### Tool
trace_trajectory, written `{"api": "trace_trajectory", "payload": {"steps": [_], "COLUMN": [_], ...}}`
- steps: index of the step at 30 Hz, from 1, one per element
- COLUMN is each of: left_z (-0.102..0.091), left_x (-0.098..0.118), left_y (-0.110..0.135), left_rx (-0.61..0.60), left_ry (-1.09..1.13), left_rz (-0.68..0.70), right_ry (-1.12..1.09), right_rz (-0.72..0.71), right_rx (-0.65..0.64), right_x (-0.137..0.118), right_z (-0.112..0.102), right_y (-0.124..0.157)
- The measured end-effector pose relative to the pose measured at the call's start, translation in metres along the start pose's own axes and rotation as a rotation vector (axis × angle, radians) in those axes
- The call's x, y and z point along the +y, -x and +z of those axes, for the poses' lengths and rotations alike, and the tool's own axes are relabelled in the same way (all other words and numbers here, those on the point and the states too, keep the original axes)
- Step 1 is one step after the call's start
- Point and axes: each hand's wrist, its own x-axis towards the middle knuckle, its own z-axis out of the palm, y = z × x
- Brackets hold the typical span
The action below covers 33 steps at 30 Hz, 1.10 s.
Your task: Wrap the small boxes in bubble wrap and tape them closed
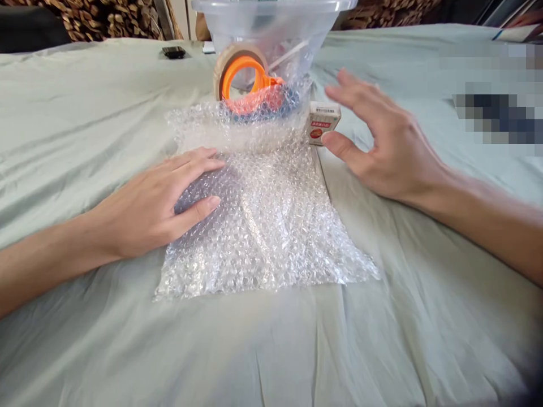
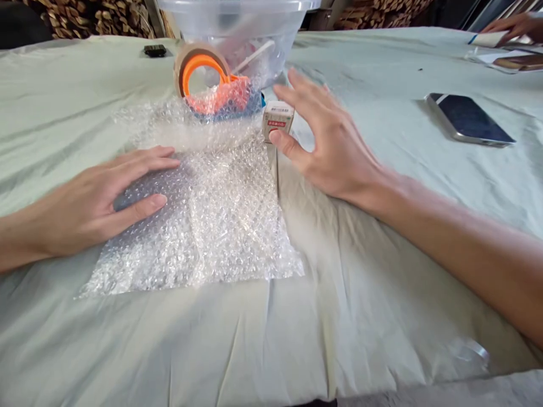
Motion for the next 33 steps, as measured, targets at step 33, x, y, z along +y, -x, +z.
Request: {"api": "trace_trajectory", "payload": {"steps": [33], "left_z": [0.005], "left_x": [-0.003], "left_y": [-0.003], "left_rx": [0.019], "left_ry": [-0.072], "left_rz": [-0.014], "right_ry": [0.192], "right_rz": [0.190], "right_rx": [0.063], "right_x": [0.015], "right_z": [0.007], "right_y": [-0.005]}}
